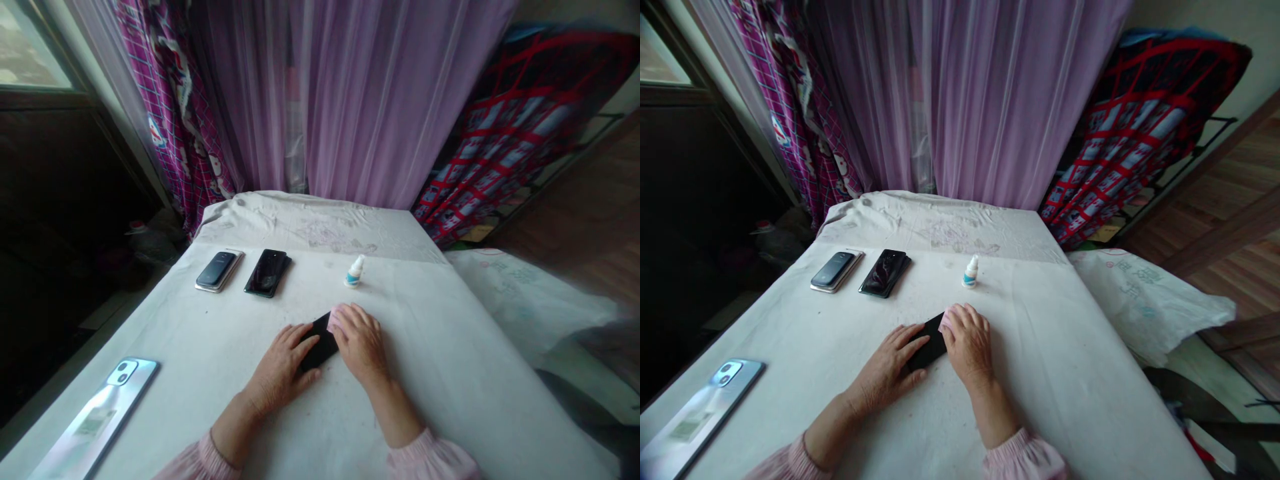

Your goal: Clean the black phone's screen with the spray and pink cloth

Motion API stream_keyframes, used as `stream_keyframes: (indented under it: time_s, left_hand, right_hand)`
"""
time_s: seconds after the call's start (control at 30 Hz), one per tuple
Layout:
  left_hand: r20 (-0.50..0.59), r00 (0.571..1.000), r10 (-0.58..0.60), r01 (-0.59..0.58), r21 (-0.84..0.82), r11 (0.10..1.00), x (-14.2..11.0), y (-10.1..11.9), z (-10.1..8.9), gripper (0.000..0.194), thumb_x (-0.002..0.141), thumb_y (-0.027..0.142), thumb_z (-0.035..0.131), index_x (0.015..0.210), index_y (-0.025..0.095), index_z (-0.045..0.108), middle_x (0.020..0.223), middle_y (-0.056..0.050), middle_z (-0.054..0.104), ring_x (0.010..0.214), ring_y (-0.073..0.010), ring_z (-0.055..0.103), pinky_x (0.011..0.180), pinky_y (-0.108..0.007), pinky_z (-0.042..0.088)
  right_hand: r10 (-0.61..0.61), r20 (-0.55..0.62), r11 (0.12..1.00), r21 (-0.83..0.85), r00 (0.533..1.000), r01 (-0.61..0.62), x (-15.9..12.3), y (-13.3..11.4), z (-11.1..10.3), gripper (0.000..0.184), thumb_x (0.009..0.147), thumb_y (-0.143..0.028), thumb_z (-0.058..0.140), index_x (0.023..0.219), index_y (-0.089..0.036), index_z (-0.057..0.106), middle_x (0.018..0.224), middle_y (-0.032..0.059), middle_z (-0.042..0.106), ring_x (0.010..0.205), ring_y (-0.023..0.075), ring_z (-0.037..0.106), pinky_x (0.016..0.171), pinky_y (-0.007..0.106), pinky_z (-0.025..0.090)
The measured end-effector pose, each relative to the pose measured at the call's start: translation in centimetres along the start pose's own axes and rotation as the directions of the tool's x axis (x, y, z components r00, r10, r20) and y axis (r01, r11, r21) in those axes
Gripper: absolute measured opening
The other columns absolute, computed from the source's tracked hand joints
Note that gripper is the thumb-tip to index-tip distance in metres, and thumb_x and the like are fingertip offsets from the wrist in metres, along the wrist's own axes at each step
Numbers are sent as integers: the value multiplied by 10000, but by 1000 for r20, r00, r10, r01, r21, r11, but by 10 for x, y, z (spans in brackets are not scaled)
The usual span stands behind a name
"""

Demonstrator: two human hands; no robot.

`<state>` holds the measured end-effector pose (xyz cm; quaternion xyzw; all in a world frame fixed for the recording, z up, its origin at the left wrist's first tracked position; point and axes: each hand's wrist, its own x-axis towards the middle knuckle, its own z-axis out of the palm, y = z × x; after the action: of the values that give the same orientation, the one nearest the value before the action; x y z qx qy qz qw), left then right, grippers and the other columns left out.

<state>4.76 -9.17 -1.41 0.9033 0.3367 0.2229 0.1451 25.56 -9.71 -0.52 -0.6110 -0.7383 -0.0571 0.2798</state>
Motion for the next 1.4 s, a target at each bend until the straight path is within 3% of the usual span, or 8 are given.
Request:
stream_keyframes:
  time_s: [0.3, 0.53, 0.77, 1.0, 1.2, 1.4]
  left_hand:
    - [-5, 1000, -3, 3, -11, 1000, 1, -2, 1, 539, 902, 490, 555, 1343, 185, 500, 1398, -184, 495, 1280, -329, 477, 1058, -578, 375]
    - [5, 1000, -10, 10, -28, 1000, 1, -2, 0, 534, 904, 477, 553, 1352, 194, 494, 1410, -179, 484, 1288, -327, 468, 1065, -579, 363]
    - [13, 1000, -2, 2, -17, 1000, 2, -1, -2, 538, 900, 486, 554, 1343, 186, 504, 1394, -186, 501, 1283, -331, 477, 1066, -574, 366]
    - [15, 1000, -10, 10, -21, 1000, 3, 0, -2, 532, 900, 467, 563, 1359, 209, 488, 1408, -168, 489, 1286, -324, 473, 1066, -569, 366]
    - [7, 1000, 4, -4, -26, 1000, 3, -1, -1, 532, 896, 470, 570, 1347, 195, 498, 1407, -172, 488, 1285, -322, 469, 1059, -569, 375]
    - [10, 1000, 6, -6, -3, 1000, 2, -3, 0, 540, 907, 494, 539, 1348, 186, 495, 1412, -184, 480, 1283, -334, 471, 1056, -583, 374]
  right_hand:
    - [-72, -34, 996, 55, 997, 74, -10, 0, 7, 289, 965, -219, 424, 1143, -218, 652, 1190, 78, 673, 1137, 214, 582, 960, 379, 438]
    - [-48, -89, 997, 55, 995, 53, -7, 10, 13, 339, 955, -165, 389, 1150, -209, 663, 1151, 87, 692, 1101, 215, 607, 950, 386, 475]
    - [-100, -1, 992, 75, 995, 100, -9, 1, 7, 322, 954, -143, 392, 1130, -211, 653, 1194, 62, 673, 1149, 216, 565, 1003, 406, 422]
    - [1, -63, 1000, -26, 998, -2, -6, 10, 5, 309, 937, -139, 409, 1069, -225, 675, 1137, 64, 701, 1191, 271, 521, 956, 447, 414]
    - [-97, -18, 995, 35, 995, 98, -9, -8, 7, 288, 934, -133, 451, 1104, -248, 653, 1160, 47, 689, 1238, 247, 493, 1012, 431, 378]
    - [-8, -11, 1000, -19, 1000, 8, -4, -1, 9, 308, 925, -117, 461, 1163, -240, 614, 1138, 55, 696, 1240, 276, 480, 1020, 458, 347]
